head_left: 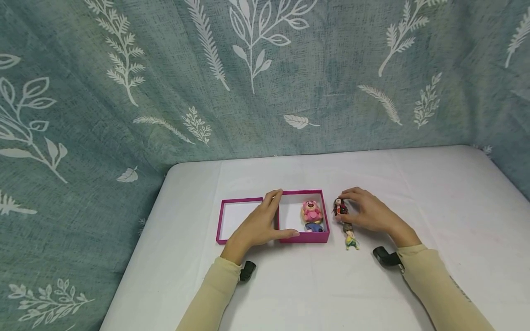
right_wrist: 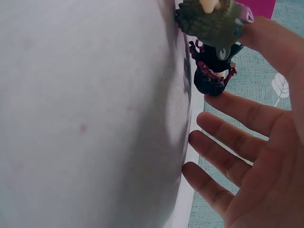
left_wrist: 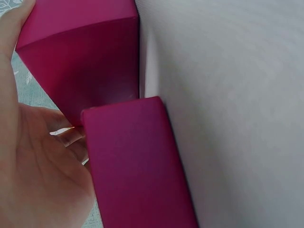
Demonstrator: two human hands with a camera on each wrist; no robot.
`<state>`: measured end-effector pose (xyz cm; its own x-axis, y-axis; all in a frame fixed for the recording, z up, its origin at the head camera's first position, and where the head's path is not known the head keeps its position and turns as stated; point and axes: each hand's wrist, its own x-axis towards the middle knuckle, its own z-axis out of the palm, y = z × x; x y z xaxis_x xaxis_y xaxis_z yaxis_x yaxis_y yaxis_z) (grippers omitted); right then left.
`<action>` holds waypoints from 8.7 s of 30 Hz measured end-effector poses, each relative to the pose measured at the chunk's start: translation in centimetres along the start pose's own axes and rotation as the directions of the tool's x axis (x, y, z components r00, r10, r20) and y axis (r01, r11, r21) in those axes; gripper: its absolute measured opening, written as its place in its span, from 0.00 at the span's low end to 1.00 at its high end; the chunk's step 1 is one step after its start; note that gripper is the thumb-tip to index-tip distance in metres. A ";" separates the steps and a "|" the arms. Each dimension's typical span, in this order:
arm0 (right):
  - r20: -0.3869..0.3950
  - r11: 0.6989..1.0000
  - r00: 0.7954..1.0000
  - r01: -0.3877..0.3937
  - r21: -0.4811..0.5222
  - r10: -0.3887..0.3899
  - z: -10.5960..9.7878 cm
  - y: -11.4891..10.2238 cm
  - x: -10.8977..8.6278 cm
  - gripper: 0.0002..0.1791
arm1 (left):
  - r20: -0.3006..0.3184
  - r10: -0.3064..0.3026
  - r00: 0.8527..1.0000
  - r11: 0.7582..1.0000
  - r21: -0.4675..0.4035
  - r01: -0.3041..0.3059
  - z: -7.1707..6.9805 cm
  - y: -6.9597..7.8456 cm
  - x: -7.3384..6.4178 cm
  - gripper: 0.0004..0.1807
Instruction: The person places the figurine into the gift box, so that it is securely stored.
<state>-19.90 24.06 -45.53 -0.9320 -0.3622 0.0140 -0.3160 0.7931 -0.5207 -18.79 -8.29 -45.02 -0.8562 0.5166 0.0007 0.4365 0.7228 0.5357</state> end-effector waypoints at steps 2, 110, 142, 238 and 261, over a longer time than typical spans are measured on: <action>-0.001 1.000 1.000 0.005 0.000 -0.005 0.0 0.0 0.0 0.39 | 0.000 0.001 1.000 1.000 0.001 -0.001 0.0 0.0 0.0 0.65; -0.195 0.977 0.958 0.209 -0.034 -0.211 -1.5 -4.0 -0.4 0.35 | -0.008 0.011 1.000 1.000 0.023 -0.011 0.0 -0.1 0.0 0.64; -0.120 0.959 0.952 0.282 -0.015 -0.282 2.0 -7.9 3.7 0.38 | -0.004 0.011 1.000 1.000 0.013 -0.011 0.0 -0.5 0.2 0.65; -0.093 0.925 0.961 0.220 -0.308 -0.260 5.4 -9.3 5.2 0.39 | -0.012 0.009 1.000 1.000 0.005 -0.009 0.0 -0.4 -0.1 0.64; -0.071 0.940 0.984 0.134 -0.314 -0.164 5.2 -10.3 5.6 0.37 | -0.016 0.013 1.000 1.000 -0.006 -0.013 -0.1 -0.4 0.0 0.64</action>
<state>-20.91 11.34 -44.53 -0.8777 -0.4517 0.1601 -0.4778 0.8505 -0.2197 -18.96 -8.63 -45.13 -0.8547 0.5187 0.0209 0.4461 0.7132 0.5406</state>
